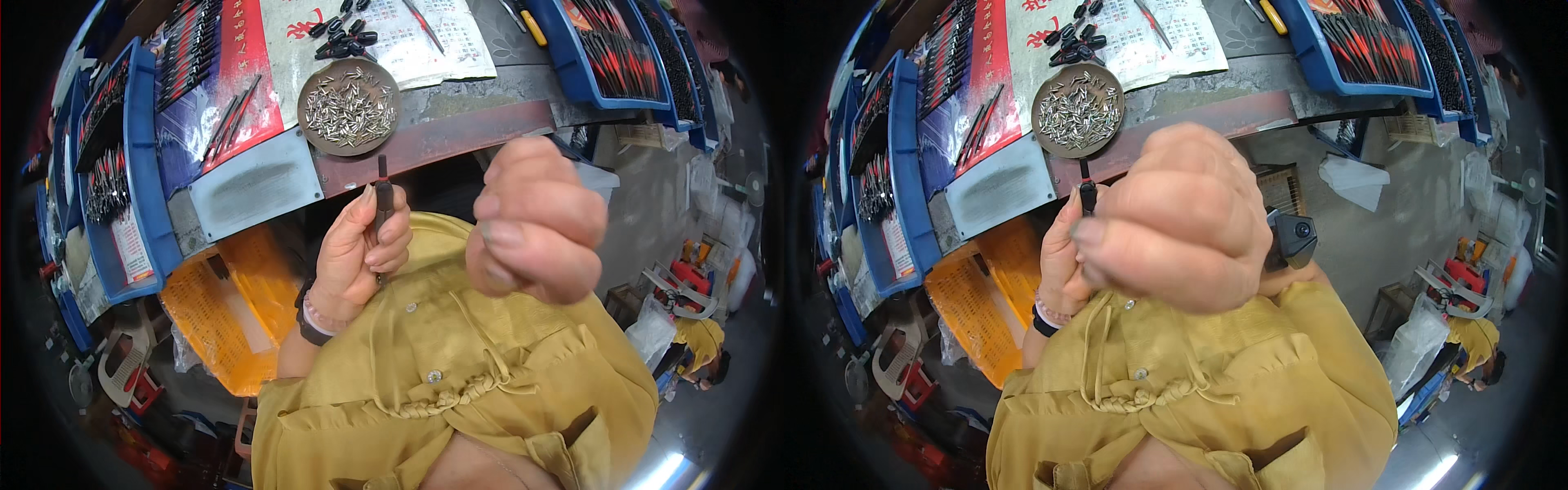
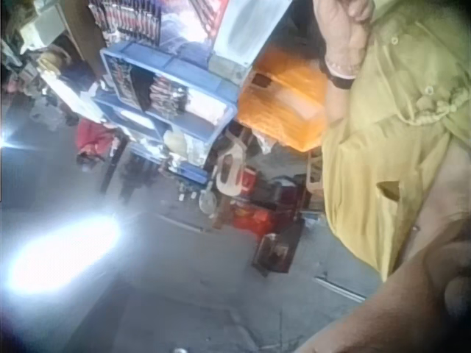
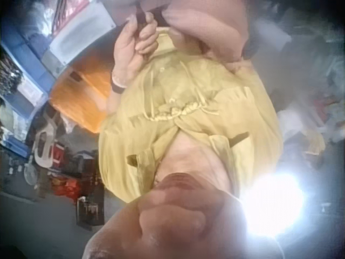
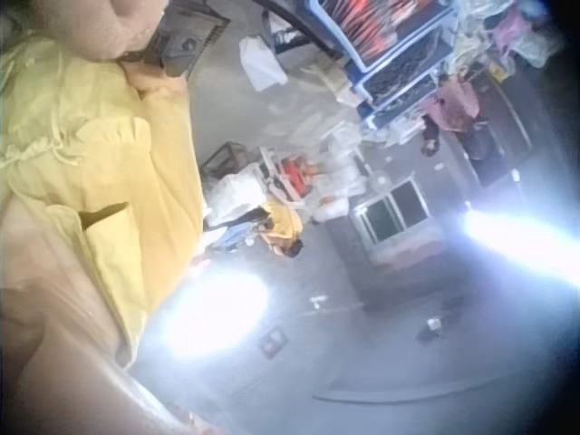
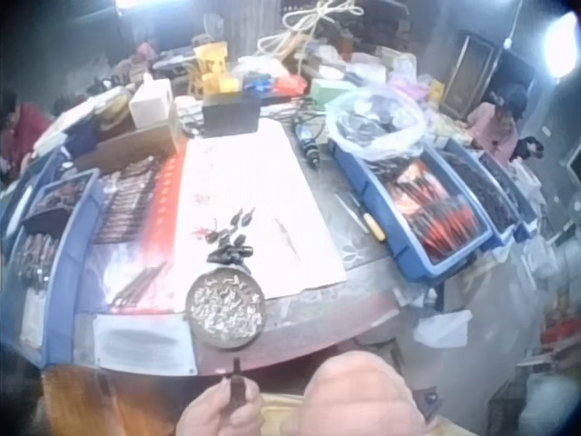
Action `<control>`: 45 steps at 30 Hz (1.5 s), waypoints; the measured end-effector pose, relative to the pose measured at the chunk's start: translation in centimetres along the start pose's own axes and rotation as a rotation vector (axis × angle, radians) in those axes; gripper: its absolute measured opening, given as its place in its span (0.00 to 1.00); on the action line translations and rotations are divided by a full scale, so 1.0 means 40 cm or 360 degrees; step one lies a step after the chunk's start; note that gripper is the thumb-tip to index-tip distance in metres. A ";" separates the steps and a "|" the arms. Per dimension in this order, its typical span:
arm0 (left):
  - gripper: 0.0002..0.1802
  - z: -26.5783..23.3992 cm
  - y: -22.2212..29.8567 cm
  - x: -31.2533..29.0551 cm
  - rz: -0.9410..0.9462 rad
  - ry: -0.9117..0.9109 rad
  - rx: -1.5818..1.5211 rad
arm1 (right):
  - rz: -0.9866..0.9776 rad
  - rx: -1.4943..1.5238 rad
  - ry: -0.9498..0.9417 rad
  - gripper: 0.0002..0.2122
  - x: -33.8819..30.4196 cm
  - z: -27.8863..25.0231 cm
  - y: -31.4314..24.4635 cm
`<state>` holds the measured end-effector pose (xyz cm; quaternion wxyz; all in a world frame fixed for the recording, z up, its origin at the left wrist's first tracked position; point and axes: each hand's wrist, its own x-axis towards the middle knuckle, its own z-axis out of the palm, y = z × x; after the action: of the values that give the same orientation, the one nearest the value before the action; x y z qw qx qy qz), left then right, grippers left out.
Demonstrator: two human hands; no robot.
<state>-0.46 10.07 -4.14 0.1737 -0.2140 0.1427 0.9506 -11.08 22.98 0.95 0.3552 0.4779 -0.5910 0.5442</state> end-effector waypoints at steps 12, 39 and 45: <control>0.16 -0.065 0.040 -0.059 0.0030 -0.0264 -0.0162 | 0.0252 0.0872 0.0176 0.12 0.065 0.089 -0.011; 0.16 -0.121 0.066 -0.089 0.0105 -0.0346 -0.0245 | -0.0031 0.1026 0.0046 0.14 0.126 0.094 -0.108; 0.17 -0.117 0.064 -0.091 0.0144 -0.0217 -0.0146 | -0.0167 0.1027 0.0478 0.15 0.120 0.152 -0.107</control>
<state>3.30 5.17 -6.02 0.1299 -0.1498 0.0965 0.9754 -7.80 16.36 5.82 0.2964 0.5098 -0.3045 0.7480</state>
